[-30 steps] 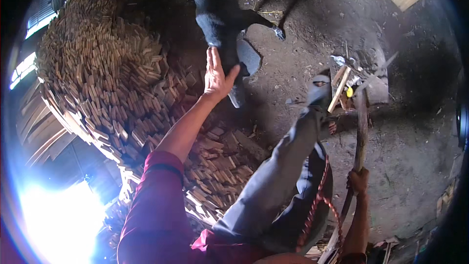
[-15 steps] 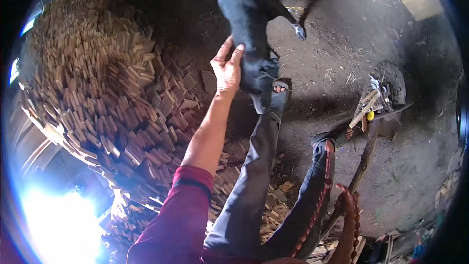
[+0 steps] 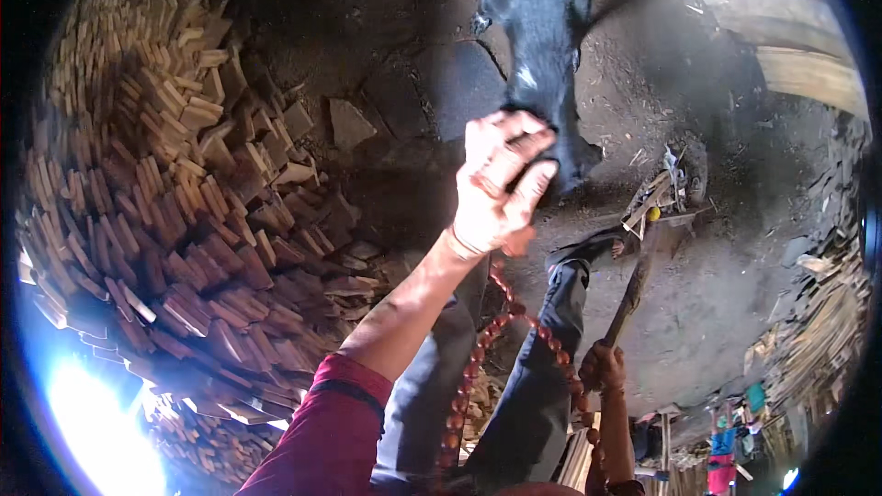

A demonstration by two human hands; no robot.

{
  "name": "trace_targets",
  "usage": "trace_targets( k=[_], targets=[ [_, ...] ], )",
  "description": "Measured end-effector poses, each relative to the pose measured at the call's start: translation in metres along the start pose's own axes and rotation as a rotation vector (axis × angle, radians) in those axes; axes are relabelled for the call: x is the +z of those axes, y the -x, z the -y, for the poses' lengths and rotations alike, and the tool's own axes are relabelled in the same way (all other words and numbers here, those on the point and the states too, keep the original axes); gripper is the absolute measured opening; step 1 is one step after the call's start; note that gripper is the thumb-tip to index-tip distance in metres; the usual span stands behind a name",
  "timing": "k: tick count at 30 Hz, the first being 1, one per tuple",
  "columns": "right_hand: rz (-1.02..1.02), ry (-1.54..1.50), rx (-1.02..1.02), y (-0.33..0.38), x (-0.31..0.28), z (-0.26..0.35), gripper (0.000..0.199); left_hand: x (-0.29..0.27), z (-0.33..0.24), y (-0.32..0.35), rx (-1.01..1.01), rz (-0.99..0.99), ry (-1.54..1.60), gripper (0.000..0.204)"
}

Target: Inspecting and petting the head and ears of a black animal.

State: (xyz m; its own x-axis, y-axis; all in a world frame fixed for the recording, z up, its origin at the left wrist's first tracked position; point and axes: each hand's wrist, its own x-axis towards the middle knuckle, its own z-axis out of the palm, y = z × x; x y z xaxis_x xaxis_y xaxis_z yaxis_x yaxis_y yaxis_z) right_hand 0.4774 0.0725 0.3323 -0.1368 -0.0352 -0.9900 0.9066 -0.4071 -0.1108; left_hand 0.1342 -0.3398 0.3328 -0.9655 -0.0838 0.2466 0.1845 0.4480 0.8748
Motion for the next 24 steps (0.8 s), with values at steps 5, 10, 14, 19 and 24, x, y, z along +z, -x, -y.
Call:
trace_targets(
  k=[5,10,14,19,24],
  targets=[
    [0.105,-0.088,0.095,0.010,0.036,0.031,0.019,0.017,-0.003,0.012,0.069,0.033,-0.171,0.031],
    [0.194,-0.183,0.113,0.014,0.049,0.060,0.021,0.040,-0.008,0.004,0.096,0.034,-0.329,0.023],
    [0.128,0.023,0.034,0.019,0.071,0.072,0.021,0.045,-0.013,-0.015,0.017,0.176,-0.604,0.038],
    [0.124,0.105,-0.001,0.017,0.070,0.076,0.021,0.033,0.003,-0.037,-0.005,0.242,-0.688,0.043],
    [0.158,0.106,-0.057,0.018,0.071,0.071,0.021,-0.011,0.026,-0.031,0.082,0.211,-0.437,0.029]
  ],
)
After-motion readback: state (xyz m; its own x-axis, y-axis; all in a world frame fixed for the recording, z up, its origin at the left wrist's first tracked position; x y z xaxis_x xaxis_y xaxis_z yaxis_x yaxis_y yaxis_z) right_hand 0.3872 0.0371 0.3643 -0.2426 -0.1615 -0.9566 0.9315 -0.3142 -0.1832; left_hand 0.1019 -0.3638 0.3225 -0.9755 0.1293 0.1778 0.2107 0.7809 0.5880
